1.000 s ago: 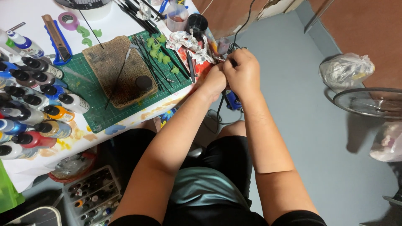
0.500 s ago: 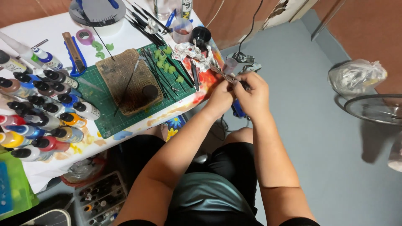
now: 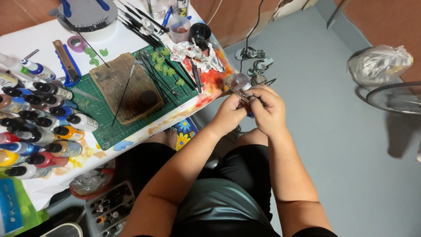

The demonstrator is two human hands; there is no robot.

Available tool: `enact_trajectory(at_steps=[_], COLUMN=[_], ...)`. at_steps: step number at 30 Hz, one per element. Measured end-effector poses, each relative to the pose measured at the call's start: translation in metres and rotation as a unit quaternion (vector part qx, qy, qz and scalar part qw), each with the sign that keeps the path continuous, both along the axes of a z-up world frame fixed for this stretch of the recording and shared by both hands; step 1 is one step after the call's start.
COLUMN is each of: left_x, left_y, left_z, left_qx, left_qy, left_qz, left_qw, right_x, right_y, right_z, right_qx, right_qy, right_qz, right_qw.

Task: The person is disassembling an airbrush, cleaning the internal components like the needle with a cloth, and then reassembling it.

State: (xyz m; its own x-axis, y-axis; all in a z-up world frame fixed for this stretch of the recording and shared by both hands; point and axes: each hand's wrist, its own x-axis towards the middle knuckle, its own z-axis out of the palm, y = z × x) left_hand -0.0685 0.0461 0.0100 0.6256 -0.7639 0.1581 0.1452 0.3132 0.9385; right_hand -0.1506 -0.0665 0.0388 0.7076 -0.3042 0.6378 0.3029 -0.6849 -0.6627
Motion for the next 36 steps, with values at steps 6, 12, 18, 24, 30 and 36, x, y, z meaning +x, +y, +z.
enact_trajectory(at_steps=[6, 12, 18, 24, 30, 36], left_x=[0.010, 0.008, 0.005, 0.002, 0.004, 0.002], left_y=[-0.003, 0.006, -0.002, 0.006, 0.005, 0.007], left_z=[-0.050, -0.035, -0.047, -0.025, -0.039, -0.033], left_qx=[-0.095, -0.106, -0.098, -0.097, -0.076, -0.071], left_qy=[0.063, 0.073, 0.146, 0.224, 0.234, 0.231], left_qz=[-0.038, -0.036, -0.017, -0.024, -0.016, -0.027], left_qw=[0.993, 0.991, 0.984, 0.969, 0.969, 0.970], right_x=[-0.002, -0.002, -0.002, -0.007, -0.017, -0.020], right_y=[0.004, 0.011, 0.017, 0.022, 0.031, 0.042], right_z=[-0.001, 0.000, 0.001, 0.000, -0.006, -0.007], right_qx=[0.008, -0.002, 0.004, 0.034, -0.053, -0.157], right_qy=[-0.024, -0.031, -0.034, -0.040, -0.061, -0.085], right_qz=[0.021, 0.028, 0.036, 0.044, -0.021, -0.102], right_qw=[0.999, 0.999, 0.999, 0.998, 0.997, 0.979])
